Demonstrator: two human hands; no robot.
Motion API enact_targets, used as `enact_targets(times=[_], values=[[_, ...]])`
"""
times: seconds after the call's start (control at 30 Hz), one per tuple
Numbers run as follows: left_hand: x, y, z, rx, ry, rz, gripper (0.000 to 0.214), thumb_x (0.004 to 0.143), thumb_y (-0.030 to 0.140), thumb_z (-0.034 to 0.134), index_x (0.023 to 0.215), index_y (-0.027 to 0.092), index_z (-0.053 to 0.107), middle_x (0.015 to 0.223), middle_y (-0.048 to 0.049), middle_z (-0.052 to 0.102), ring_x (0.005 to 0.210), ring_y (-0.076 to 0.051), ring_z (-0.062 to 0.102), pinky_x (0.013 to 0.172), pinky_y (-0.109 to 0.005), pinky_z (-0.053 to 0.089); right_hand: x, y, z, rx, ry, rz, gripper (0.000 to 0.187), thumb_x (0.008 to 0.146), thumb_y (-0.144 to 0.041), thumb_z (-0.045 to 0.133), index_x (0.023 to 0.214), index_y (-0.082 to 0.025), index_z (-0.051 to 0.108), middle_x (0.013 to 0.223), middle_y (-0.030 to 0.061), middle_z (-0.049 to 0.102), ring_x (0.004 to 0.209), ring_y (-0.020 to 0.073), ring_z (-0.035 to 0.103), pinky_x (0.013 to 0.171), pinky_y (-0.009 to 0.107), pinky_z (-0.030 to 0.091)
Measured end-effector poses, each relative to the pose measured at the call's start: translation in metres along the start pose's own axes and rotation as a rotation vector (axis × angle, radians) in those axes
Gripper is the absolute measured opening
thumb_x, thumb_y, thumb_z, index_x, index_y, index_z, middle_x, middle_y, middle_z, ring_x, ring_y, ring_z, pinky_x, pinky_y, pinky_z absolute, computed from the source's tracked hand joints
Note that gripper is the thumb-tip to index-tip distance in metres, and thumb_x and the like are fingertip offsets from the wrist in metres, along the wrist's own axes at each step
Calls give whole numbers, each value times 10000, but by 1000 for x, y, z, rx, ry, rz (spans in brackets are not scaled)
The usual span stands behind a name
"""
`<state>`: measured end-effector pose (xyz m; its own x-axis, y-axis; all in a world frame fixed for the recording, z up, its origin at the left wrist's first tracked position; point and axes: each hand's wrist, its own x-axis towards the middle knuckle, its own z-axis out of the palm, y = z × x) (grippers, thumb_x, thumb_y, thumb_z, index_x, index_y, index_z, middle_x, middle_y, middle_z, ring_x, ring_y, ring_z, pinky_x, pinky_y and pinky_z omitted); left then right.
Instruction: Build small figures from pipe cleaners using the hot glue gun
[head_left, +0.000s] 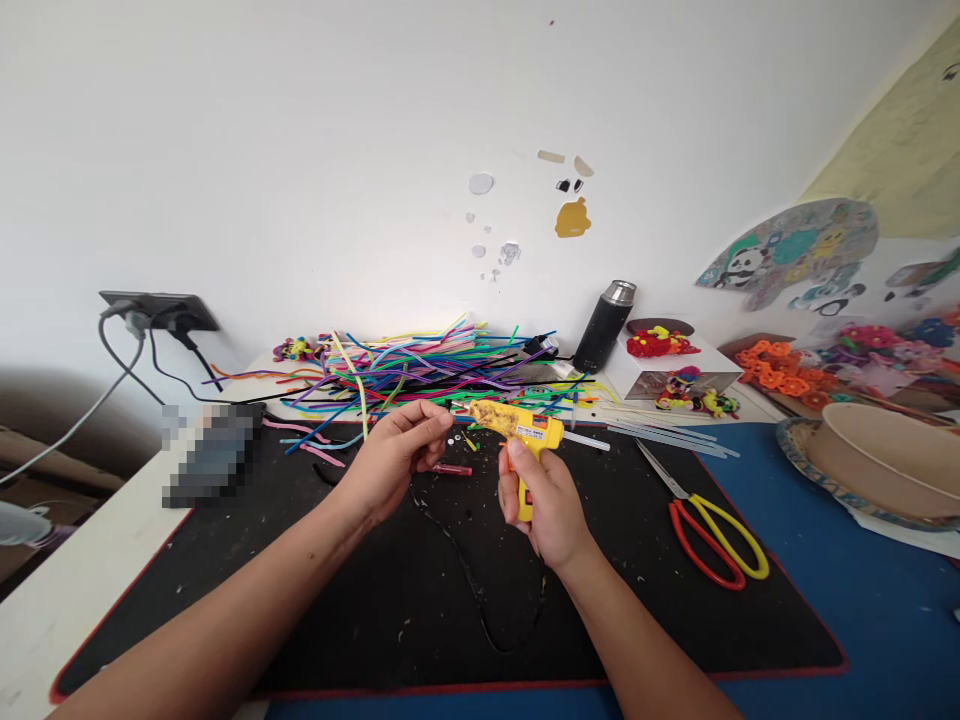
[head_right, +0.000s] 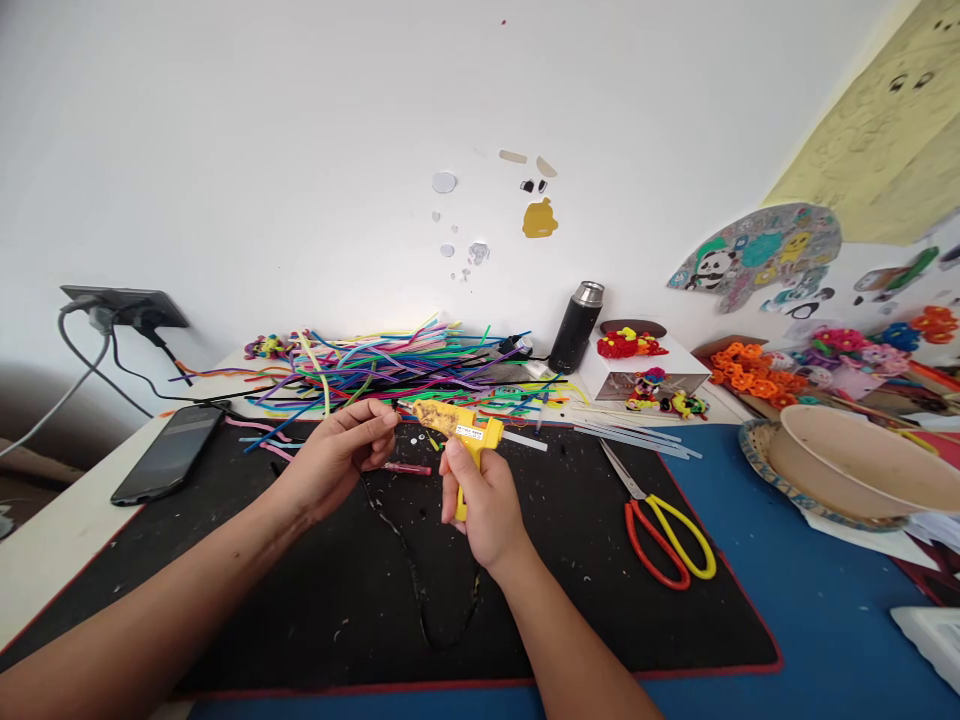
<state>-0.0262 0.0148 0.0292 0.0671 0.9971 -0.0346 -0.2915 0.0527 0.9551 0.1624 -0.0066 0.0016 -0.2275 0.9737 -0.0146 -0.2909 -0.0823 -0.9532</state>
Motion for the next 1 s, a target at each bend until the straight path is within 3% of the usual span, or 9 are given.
enact_targets(times=[1.0], values=[[-1,0,-2,-18,-17,15,319,789,392,860,739,176,631,555,55,478,502,-79,367,487,-221,236,-1,-1,1,12,-3,-1,512,889,-683,656,762,-193,585,401,-48,499,343,84,345,327,180,242]])
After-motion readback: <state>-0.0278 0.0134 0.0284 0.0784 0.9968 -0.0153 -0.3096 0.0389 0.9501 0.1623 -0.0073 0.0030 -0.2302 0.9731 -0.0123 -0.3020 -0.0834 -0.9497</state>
